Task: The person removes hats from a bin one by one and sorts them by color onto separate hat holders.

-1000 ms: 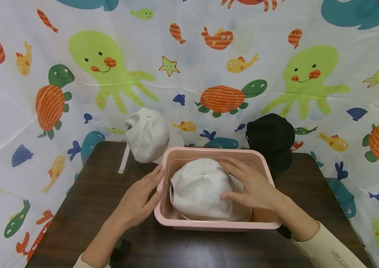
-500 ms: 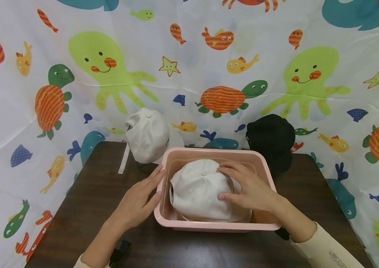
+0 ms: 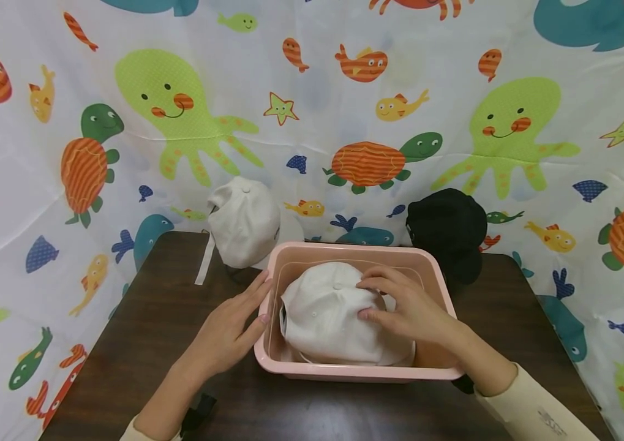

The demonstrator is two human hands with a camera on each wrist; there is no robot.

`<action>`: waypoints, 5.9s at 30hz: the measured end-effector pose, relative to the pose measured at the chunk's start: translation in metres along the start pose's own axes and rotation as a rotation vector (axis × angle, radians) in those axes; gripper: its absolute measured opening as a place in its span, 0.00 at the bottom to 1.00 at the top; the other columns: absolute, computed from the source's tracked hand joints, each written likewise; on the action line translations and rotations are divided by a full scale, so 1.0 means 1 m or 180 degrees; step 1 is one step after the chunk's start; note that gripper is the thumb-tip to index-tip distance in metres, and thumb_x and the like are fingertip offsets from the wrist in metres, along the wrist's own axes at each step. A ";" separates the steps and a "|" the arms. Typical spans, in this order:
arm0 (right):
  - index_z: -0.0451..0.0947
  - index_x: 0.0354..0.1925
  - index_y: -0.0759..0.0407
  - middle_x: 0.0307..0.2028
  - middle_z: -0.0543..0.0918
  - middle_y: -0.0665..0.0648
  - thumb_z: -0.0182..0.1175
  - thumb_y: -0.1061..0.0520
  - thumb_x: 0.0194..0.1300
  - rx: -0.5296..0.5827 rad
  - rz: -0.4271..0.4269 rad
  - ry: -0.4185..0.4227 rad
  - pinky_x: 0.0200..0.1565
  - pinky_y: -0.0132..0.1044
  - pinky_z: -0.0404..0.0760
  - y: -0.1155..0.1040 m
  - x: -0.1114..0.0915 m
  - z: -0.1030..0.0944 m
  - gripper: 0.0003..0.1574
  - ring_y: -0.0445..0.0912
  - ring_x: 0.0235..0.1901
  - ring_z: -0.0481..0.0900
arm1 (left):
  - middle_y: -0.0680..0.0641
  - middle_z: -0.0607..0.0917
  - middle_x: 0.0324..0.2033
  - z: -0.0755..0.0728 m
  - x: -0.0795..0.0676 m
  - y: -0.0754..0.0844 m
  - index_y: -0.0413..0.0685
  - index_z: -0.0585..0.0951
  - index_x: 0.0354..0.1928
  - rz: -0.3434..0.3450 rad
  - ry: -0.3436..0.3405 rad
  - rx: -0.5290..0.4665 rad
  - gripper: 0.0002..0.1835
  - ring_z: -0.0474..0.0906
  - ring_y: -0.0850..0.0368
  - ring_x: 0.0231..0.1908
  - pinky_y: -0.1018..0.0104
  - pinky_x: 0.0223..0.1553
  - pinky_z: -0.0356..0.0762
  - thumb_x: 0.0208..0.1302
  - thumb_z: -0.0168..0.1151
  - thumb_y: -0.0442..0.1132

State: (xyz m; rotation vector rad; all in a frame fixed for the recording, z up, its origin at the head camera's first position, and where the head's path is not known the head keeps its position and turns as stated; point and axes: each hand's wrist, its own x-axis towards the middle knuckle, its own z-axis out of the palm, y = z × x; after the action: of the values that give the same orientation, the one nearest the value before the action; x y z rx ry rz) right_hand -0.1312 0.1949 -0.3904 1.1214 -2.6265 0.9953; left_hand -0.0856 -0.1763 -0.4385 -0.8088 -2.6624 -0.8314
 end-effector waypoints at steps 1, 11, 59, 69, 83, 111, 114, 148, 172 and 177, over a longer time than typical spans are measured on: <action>0.86 0.53 0.52 0.54 0.81 0.48 0.79 0.57 0.59 0.0051 -0.0018 0.0025 0.47 0.44 0.85 0.001 0.000 0.001 0.24 0.45 0.50 0.79 | 0.50 0.60 0.81 0.000 0.000 0.000 0.48 0.64 0.81 -0.0003 -0.0003 -0.0006 0.33 0.67 0.47 0.74 0.40 0.65 0.73 0.78 0.55 0.45; 0.89 0.46 0.55 0.44 0.87 0.50 0.75 0.69 0.58 0.0634 -0.0045 0.0131 0.37 0.36 0.88 0.007 0.002 0.002 0.18 0.44 0.41 0.82 | 0.49 0.60 0.81 0.000 0.000 0.000 0.46 0.65 0.80 0.0002 0.0014 -0.0047 0.32 0.67 0.47 0.74 0.40 0.65 0.73 0.78 0.56 0.44; 0.91 0.45 0.59 0.39 0.89 0.51 0.72 0.74 0.58 0.0469 0.0205 0.0349 0.34 0.32 0.85 -0.014 0.013 -0.053 0.18 0.39 0.34 0.82 | 0.50 0.61 0.81 0.001 -0.001 0.001 0.46 0.66 0.80 -0.0004 0.0074 -0.0074 0.32 0.65 0.49 0.75 0.41 0.66 0.73 0.78 0.55 0.44; 0.91 0.45 0.60 0.40 0.90 0.52 0.73 0.75 0.57 0.0351 -0.0028 0.0425 0.35 0.28 0.85 -0.022 0.021 -0.068 0.19 0.39 0.33 0.84 | 0.49 0.60 0.81 -0.001 -0.001 0.002 0.46 0.65 0.80 -0.0014 0.0058 -0.0076 0.32 0.65 0.48 0.75 0.40 0.66 0.73 0.78 0.55 0.44; 0.92 0.42 0.55 0.36 0.89 0.45 0.75 0.72 0.57 0.0050 -0.0107 0.0457 0.38 0.26 0.84 -0.035 0.034 -0.081 0.17 0.38 0.34 0.83 | 0.49 0.60 0.81 -0.001 -0.001 0.002 0.45 0.65 0.80 -0.0004 0.0056 -0.0068 0.32 0.66 0.48 0.75 0.40 0.66 0.73 0.79 0.55 0.44; 0.92 0.42 0.57 0.36 0.91 0.50 0.74 0.69 0.61 -0.0108 -0.0084 0.0789 0.35 0.24 0.80 -0.055 0.077 -0.110 0.12 0.37 0.31 0.84 | 0.48 0.61 0.80 0.002 -0.001 0.000 0.48 0.64 0.81 0.0040 0.0093 -0.0087 0.33 0.66 0.48 0.74 0.41 0.65 0.73 0.78 0.56 0.44; 0.92 0.42 0.57 0.37 0.91 0.50 0.74 0.68 0.62 -0.0132 -0.0081 0.0796 0.36 0.24 0.80 -0.056 0.082 -0.111 0.11 0.35 0.32 0.84 | 0.48 0.61 0.80 0.002 -0.001 0.000 0.48 0.64 0.81 0.0053 0.0089 -0.0092 0.33 0.66 0.48 0.75 0.41 0.65 0.73 0.78 0.56 0.44; 0.92 0.46 0.59 0.42 0.92 0.55 0.73 0.63 0.65 0.0323 0.0134 0.0973 0.44 0.31 0.83 -0.066 0.186 -0.101 0.10 0.42 0.43 0.86 | 0.49 0.61 0.81 0.003 0.000 -0.003 0.46 0.63 0.81 0.0033 0.0063 -0.0115 0.33 0.65 0.48 0.75 0.40 0.66 0.73 0.79 0.55 0.46; 0.91 0.47 0.61 0.44 0.91 0.56 0.69 0.65 0.69 0.0836 0.0177 0.1056 0.50 0.35 0.85 -0.059 0.248 -0.050 0.10 0.44 0.47 0.86 | 0.48 0.62 0.80 0.002 0.000 -0.003 0.46 0.65 0.80 0.0047 0.0086 -0.0091 0.33 0.66 0.48 0.75 0.40 0.65 0.74 0.77 0.56 0.45; 0.92 0.46 0.63 0.44 0.91 0.57 0.69 0.65 0.68 0.0984 0.0176 0.1072 0.50 0.34 0.84 -0.056 0.256 -0.034 0.09 0.44 0.46 0.85 | 0.48 0.62 0.80 0.002 -0.003 -0.003 0.47 0.65 0.80 0.0025 0.0087 -0.0089 0.33 0.67 0.48 0.74 0.39 0.64 0.74 0.77 0.56 0.45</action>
State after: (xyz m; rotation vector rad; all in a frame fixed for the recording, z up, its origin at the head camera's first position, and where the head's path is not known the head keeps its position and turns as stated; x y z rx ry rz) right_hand -0.2821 0.0325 -0.2466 0.8418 -2.2996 1.4943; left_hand -0.0852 -0.1782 -0.4424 -0.8082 -2.6277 -0.8733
